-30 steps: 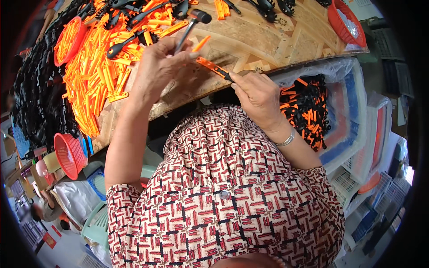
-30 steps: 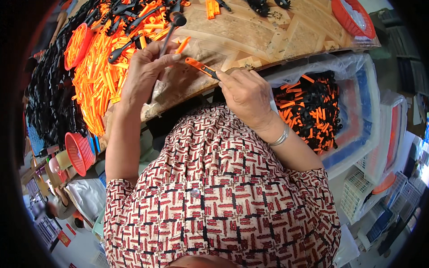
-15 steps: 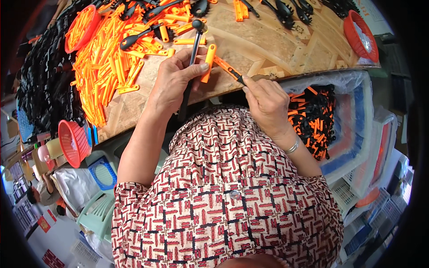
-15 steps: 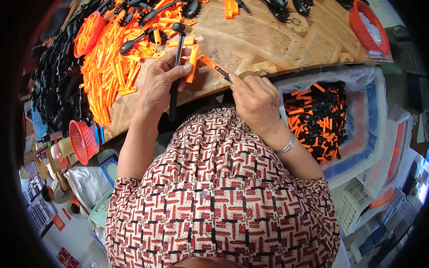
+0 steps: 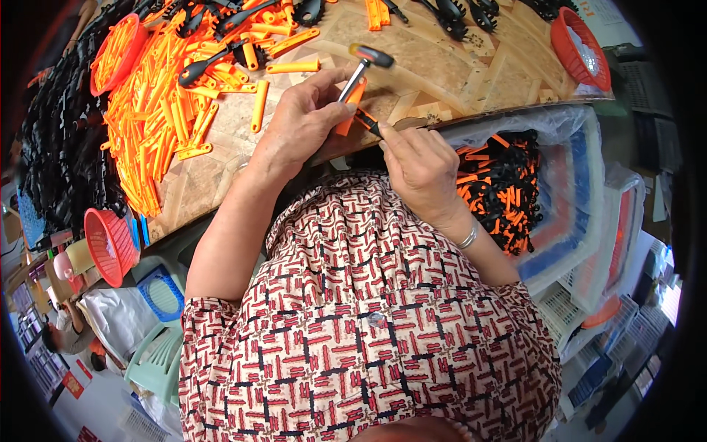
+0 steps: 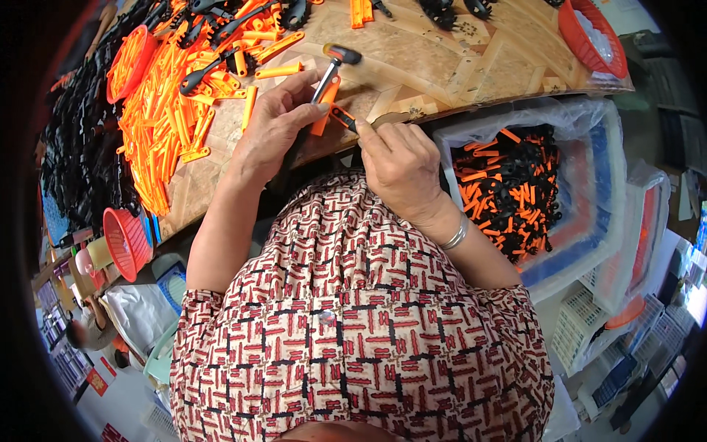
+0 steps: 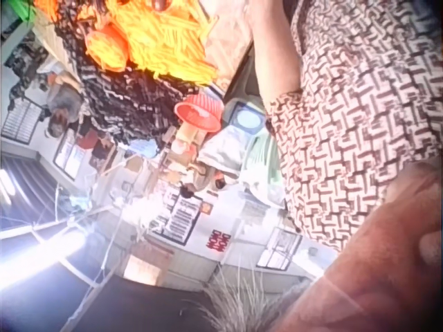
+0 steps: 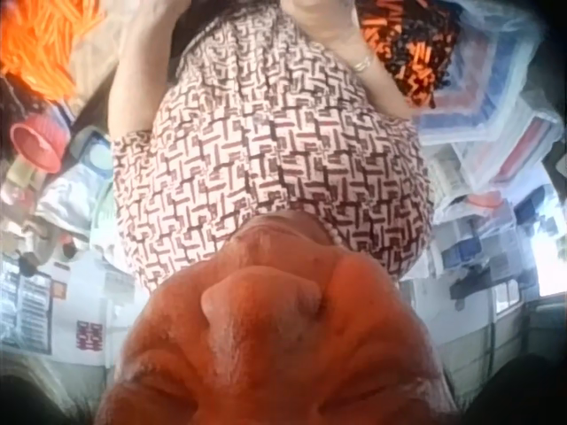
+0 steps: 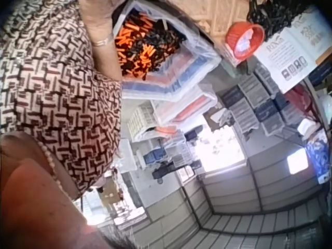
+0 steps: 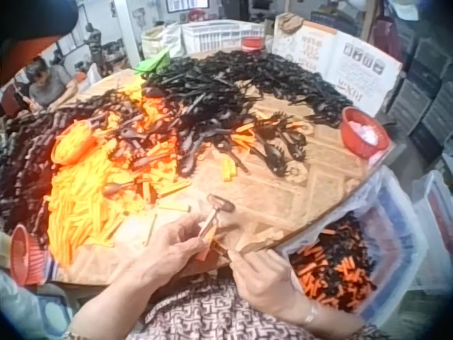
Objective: The person assembles small plastic components by inserting orange handles into black plastic heads. They use a hammer to tap the pieces together securely. The person works at a wooden table, picking up parts from piles and placing the finished items aside.
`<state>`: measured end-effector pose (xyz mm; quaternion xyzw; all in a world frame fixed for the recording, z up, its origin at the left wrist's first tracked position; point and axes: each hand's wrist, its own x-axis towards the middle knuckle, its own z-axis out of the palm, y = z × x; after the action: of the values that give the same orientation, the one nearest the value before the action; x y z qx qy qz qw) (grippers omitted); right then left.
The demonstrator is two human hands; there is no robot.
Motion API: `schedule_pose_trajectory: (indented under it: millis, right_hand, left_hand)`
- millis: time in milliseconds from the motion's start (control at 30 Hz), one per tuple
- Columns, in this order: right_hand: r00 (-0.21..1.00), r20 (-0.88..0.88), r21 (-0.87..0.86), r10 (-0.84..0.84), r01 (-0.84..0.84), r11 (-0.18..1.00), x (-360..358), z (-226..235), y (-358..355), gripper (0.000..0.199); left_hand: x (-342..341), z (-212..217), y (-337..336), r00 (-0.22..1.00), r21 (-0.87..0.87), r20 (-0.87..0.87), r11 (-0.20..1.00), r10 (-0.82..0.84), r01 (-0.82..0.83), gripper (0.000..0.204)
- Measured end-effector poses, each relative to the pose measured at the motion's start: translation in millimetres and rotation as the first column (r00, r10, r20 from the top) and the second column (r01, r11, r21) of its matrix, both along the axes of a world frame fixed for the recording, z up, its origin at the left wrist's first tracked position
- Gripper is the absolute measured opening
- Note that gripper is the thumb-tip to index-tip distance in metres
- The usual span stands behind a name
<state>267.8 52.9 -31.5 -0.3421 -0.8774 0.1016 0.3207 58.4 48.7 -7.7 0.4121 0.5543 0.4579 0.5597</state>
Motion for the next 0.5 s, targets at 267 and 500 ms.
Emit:
schedule_pose_trajectory:
  millis: [267,500]
  right_hand:
    - [0.997,0.057,0.018,0.056,-0.057,0.998,-2.9,4.3,2.0,0.037]
    - [0.993,0.085,0.061,0.086,-0.091,0.994,-5.0,4.6,5.4,0.034]
  left_hand:
    - [0.2,8.7,0.8,0.959,-0.058,-0.257,0.992,-0.121,0.109,0.043]
    - [-4.5,7.2,2.4,0.991,-0.094,0.049,0.988,0.127,-0.122,0.033]
